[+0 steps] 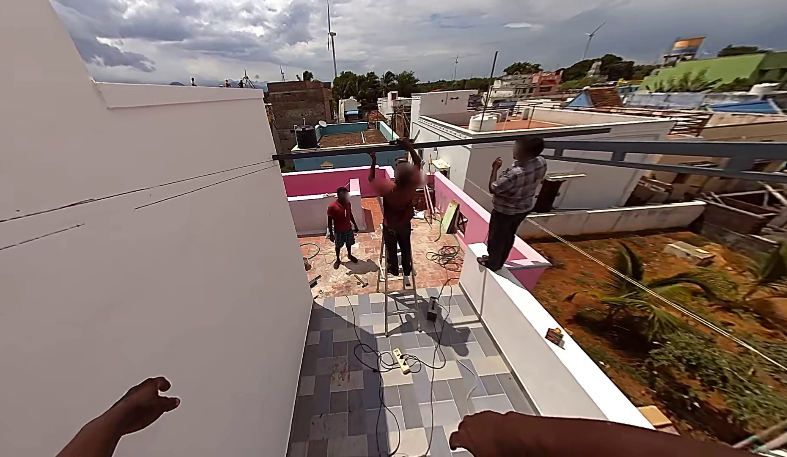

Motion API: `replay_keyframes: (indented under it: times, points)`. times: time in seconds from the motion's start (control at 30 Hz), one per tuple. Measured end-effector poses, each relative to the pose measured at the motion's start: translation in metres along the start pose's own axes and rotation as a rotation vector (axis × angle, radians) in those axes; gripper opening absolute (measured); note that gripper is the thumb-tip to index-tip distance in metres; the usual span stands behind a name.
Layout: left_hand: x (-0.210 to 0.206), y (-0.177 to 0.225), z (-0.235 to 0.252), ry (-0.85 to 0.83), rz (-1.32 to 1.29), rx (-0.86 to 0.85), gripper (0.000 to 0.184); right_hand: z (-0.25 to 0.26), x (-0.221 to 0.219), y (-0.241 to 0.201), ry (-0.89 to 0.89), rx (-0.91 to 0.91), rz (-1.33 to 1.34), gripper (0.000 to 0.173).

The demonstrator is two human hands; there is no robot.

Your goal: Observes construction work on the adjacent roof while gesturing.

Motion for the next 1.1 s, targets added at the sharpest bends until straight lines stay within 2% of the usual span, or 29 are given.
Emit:
replay_keyframes:
  times: [1.1]
  points:
    - [-0.005,-0.014,0.017,0.006,-0.01,-0.003,0.063,-0.005,0.002,-0.008,-0.006,0.0,-0.01,0.062]
Point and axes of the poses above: each hand's wrist, its own z-axis towards the middle knuckle, its own x-axis out of the back of the hand, y = z × x, the point moved 1 cm from there along z, towards the middle knuckle, and after that the axes turned 3 degrees about x, right-handed, at the moved point
